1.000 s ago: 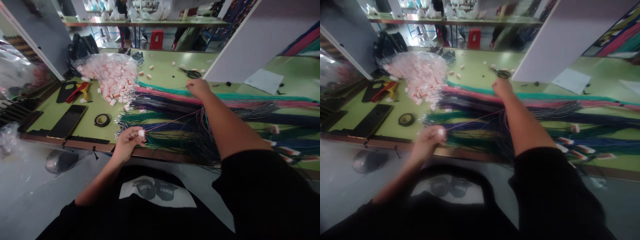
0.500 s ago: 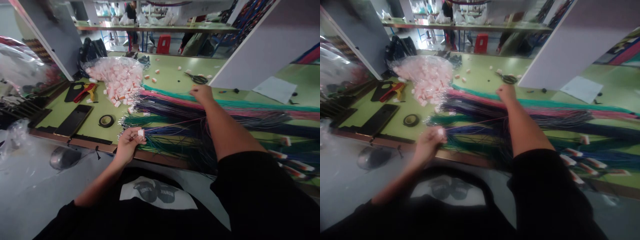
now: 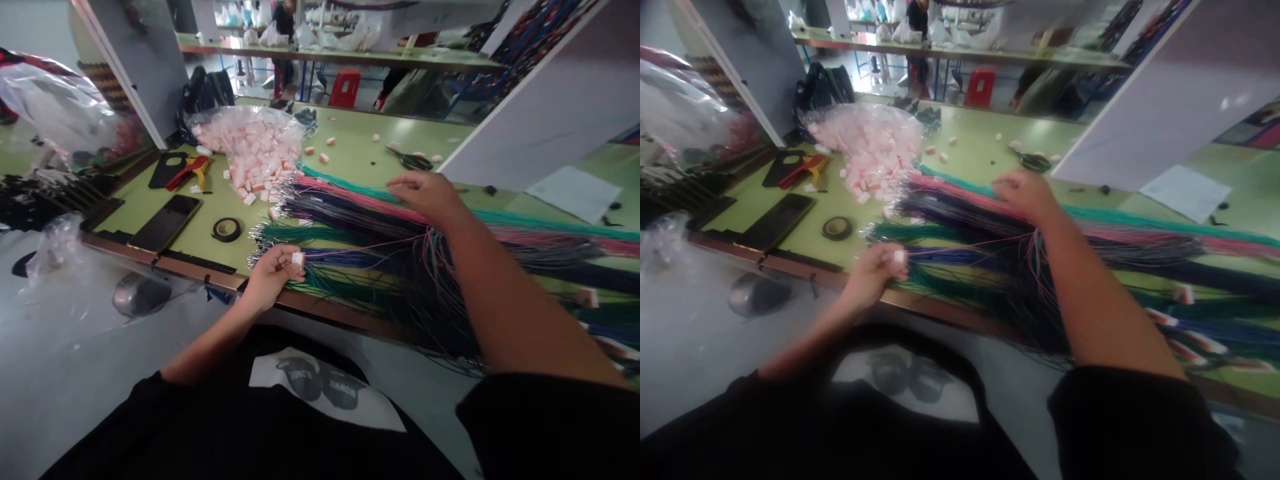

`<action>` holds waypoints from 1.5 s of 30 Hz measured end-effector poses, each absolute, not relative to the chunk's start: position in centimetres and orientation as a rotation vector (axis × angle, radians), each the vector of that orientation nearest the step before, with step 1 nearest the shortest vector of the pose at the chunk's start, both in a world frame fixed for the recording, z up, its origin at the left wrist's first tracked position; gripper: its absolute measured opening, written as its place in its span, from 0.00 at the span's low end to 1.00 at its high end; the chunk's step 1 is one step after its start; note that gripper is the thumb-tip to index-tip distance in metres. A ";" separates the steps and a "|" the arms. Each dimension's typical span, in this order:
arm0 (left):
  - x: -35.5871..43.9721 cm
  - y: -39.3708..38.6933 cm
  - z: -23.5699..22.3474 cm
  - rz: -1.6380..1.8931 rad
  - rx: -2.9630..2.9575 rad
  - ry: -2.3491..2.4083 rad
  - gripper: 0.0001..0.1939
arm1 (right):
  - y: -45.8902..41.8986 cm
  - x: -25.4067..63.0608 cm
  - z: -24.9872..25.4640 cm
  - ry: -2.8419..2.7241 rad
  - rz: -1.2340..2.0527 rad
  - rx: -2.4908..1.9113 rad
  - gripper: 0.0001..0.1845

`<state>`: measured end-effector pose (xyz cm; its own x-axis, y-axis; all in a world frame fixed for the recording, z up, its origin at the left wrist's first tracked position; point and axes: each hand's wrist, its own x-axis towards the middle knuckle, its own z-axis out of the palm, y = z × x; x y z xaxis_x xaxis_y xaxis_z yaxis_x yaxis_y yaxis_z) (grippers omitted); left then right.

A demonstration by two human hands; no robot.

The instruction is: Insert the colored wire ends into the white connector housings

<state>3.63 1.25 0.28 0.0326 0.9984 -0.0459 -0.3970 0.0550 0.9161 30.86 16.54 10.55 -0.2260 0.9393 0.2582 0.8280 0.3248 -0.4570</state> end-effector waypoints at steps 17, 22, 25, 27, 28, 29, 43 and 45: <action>3.1 1.3 0.3 1.247 0.942 0.825 0.19 | 7.8 23.4 7.9 -2.267 1.177 -1.113 0.13; 3.1 1.3 0.4 1.247 0.937 0.816 0.20 | 6.8 22.4 7.2 -2.361 0.772 -1.053 0.07; 3.0 1.3 0.4 1.249 0.947 0.804 0.20 | 6.2 21.7 6.6 -2.412 0.496 -1.023 0.07; 3.0 1.3 0.4 1.250 0.950 0.796 0.19 | 5.9 21.4 6.4 -2.433 0.391 -1.035 0.07; 2.9 1.3 0.4 1.251 0.949 0.794 0.19 | 5.8 21.3 6.4 -2.445 0.354 -1.047 0.07; 2.9 1.3 0.4 1.252 0.946 0.796 0.19 | 5.7 21.2 6.4 -2.459 0.321 -1.061 0.07; 2.9 1.4 0.0 1.228 0.924 0.838 0.21 | 5.3 21.1 5.0 -2.598 0.004 -0.962 0.14; 2.9 1.4 0.1 1.222 0.913 0.845 0.22 | 5.4 21.2 4.9 -2.621 -0.036 -0.932 0.15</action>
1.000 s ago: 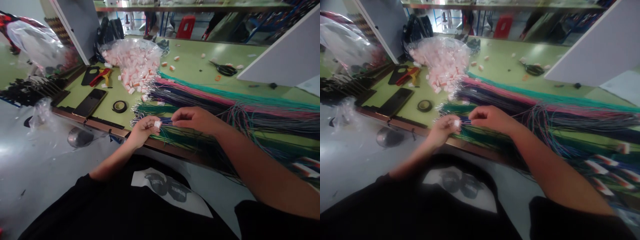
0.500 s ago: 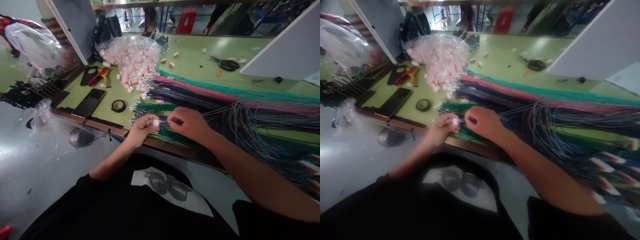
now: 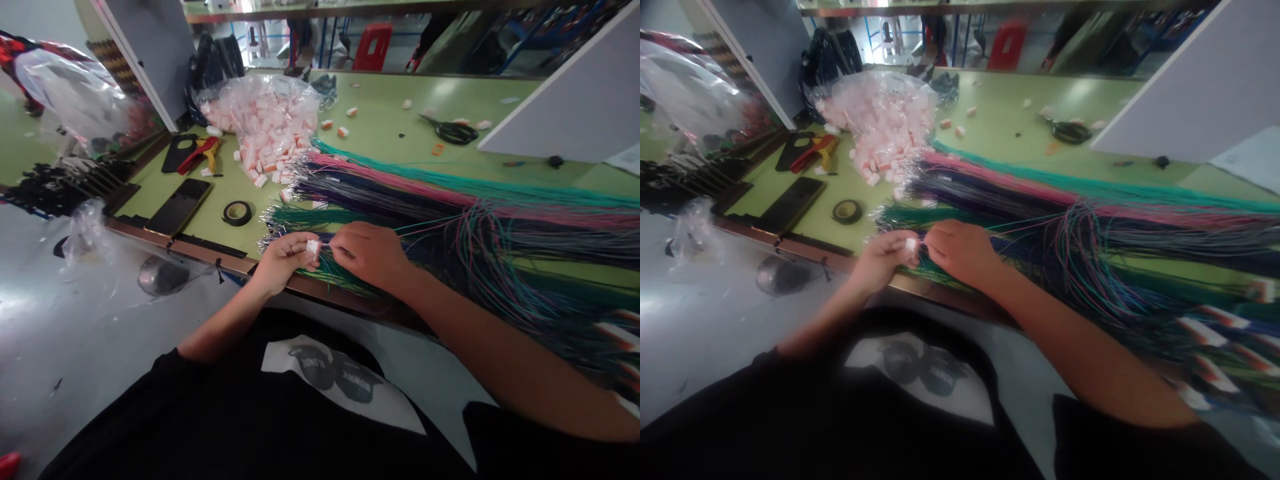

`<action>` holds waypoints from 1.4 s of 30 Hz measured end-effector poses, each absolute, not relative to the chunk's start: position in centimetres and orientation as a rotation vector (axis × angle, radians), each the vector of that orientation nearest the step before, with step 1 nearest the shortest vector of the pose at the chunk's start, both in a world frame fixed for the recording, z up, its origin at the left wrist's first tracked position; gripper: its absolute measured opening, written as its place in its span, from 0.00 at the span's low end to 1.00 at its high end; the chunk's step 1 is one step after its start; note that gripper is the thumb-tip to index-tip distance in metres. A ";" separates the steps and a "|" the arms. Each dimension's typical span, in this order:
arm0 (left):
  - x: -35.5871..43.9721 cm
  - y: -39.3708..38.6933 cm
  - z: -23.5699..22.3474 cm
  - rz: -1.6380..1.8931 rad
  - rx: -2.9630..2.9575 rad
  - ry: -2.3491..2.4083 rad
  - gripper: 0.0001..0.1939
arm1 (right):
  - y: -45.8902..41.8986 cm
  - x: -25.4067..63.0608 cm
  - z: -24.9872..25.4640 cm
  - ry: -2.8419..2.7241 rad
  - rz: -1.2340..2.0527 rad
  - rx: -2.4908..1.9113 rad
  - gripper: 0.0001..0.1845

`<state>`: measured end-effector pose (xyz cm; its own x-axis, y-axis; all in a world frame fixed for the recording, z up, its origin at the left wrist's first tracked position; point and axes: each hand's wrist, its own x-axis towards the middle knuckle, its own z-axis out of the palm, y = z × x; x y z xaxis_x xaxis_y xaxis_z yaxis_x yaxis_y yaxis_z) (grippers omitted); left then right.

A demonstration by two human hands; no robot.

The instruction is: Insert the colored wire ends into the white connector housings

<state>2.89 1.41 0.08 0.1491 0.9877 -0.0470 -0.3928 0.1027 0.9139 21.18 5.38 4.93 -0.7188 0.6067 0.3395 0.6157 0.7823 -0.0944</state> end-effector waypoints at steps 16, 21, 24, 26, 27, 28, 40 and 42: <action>3.1 1.3 0.4 1.196 0.896 0.831 0.25 | 5.5 21.1 4.0 -2.620 0.007 -0.798 0.16; 3.1 1.2 0.2 1.205 0.945 0.876 0.23 | 5.9 21.1 3.6 -2.577 0.041 -0.830 0.15; 3.3 0.7 0.4 1.229 1.060 0.910 0.19 | 6.1 21.6 5.4 -2.561 0.207 -0.881 0.11; 3.5 0.2 1.3 1.235 1.218 0.964 0.15 | 5.8 21.9 7.1 -2.518 0.357 -0.913 0.12; 3.7 0.0 2.0 1.244 1.317 0.998 0.14 | 5.6 21.9 7.9 -2.500 0.422 -0.941 0.18; 3.8 -0.1 2.9 1.253 1.423 1.030 0.13 | 5.3 21.9 8.5 -2.491 0.477 -0.983 0.24; 7.1 7.1 8.8 1.526 1.601 0.933 0.14 | 5.0 26.1 10.0 -2.181 0.870 -1.237 0.19; 9.2 6.6 7.5 1.603 1.454 0.938 0.16 | 4.7 26.4 9.7 -2.044 0.798 -1.278 0.19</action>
